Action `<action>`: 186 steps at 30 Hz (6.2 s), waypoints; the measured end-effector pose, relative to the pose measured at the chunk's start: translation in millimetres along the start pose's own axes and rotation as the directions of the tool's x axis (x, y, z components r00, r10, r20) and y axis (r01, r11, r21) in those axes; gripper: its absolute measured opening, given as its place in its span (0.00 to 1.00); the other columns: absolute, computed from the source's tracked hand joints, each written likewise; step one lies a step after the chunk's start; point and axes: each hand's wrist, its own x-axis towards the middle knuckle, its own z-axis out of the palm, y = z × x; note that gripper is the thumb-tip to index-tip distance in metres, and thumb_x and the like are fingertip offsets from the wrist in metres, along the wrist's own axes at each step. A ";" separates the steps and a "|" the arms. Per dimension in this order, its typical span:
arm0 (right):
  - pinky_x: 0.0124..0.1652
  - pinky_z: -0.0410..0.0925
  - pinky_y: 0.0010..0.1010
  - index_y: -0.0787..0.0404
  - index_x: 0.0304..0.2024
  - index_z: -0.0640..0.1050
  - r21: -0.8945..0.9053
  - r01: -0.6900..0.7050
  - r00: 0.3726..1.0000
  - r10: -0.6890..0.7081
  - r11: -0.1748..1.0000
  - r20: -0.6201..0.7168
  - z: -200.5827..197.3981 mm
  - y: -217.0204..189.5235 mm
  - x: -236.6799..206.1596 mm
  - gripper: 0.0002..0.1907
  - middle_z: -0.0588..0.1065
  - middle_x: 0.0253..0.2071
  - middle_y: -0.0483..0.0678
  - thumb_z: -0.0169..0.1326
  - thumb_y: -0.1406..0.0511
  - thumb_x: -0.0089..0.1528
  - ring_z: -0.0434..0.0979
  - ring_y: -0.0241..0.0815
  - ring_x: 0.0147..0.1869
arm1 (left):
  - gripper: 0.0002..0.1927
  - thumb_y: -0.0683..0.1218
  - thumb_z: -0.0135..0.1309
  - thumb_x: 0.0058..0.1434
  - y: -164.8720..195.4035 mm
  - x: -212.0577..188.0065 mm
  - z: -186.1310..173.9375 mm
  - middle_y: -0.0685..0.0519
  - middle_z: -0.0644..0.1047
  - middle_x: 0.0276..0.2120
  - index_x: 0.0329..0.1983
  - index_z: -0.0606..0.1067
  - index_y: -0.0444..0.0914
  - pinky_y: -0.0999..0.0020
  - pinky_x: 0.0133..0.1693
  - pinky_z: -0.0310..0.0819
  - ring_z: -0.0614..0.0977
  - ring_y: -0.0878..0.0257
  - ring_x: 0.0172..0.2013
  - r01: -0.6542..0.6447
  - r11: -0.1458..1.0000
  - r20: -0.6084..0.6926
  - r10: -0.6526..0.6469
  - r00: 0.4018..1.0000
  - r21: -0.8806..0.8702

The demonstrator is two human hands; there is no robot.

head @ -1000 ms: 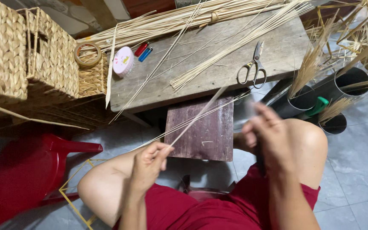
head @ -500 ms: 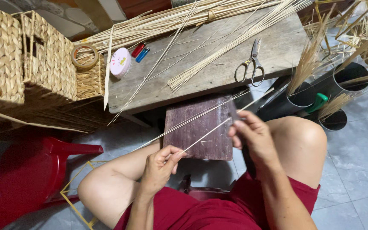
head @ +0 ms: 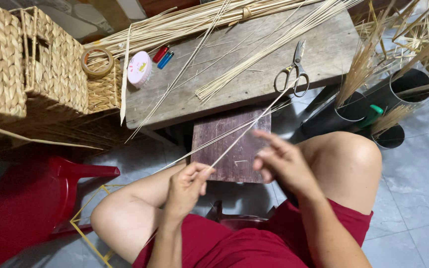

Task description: The person sits on a low stool and repeatedly sharpens thin bamboo sticks using a knife. They hold each stick with one hand and draw the blade along its length to form a point, then place the finished stick on the table. The person occasionally picks up a new stick from the table and continues the process.

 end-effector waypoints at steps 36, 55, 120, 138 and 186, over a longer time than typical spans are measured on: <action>0.24 0.64 0.18 0.61 0.61 0.73 -0.023 -0.018 0.985 0.021 1.000 0.173 25.7 27.7 0.7 0.17 0.78 0.30 0.45 0.50 0.67 0.69 0.72 0.28 0.24 | 0.10 0.46 0.53 0.69 11.4 -2.6 28.9 0.61 0.71 0.18 0.40 0.81 0.36 0.79 0.23 0.59 0.68 0.77 0.20 0.004 0.990 0.018 -0.007 1.000 0.139; 0.25 0.65 0.20 0.63 0.58 0.74 0.174 0.390 0.864 -0.295 0.904 -0.408 -71.9 -15.3 -1.7 0.13 0.76 0.33 0.48 0.52 0.67 0.72 0.71 0.33 0.25 | 0.10 0.45 0.53 0.68 23.7 -12.0 -23.4 0.56 0.78 0.22 0.43 0.80 0.34 0.78 0.20 0.57 0.71 0.73 0.17 0.121 0.989 -0.151 -0.132 0.980 -0.080; 0.26 0.65 0.21 0.65 0.60 0.73 0.196 0.164 0.979 -0.135 0.967 -0.153 -35.0 4.7 -3.5 0.17 0.77 0.33 0.50 0.52 0.70 0.69 0.71 0.34 0.26 | 0.06 0.42 0.58 0.65 29.8 -41.2 -12.1 0.62 0.74 0.20 0.39 0.83 0.35 0.80 0.24 0.62 0.70 0.77 0.22 -0.021 0.955 -0.013 0.026 1.000 0.295; 0.25 0.67 0.18 0.56 0.69 0.67 -0.095 -0.044 0.962 0.068 0.994 0.266 6.1 4.0 -7.2 0.26 0.78 0.30 0.44 0.51 0.68 0.68 0.72 0.28 0.24 | 0.07 0.43 0.57 0.67 5.4 -28.9 0.5 0.62 0.73 0.23 0.43 0.81 0.35 0.82 0.25 0.58 0.69 0.78 0.23 0.026 0.998 -0.059 -0.023 0.998 0.050; 0.25 0.65 0.21 0.62 0.61 0.71 0.180 0.088 0.995 -0.076 0.980 -0.071 -34.8 22.7 2.3 0.17 0.77 0.31 0.47 0.50 0.69 0.70 0.72 0.31 0.24 | 0.07 0.43 0.57 0.64 23.8 -53.3 -44.5 0.57 0.75 0.20 0.39 0.84 0.35 0.77 0.23 0.63 0.71 0.74 0.21 0.193 0.896 -0.041 -0.193 0.980 0.400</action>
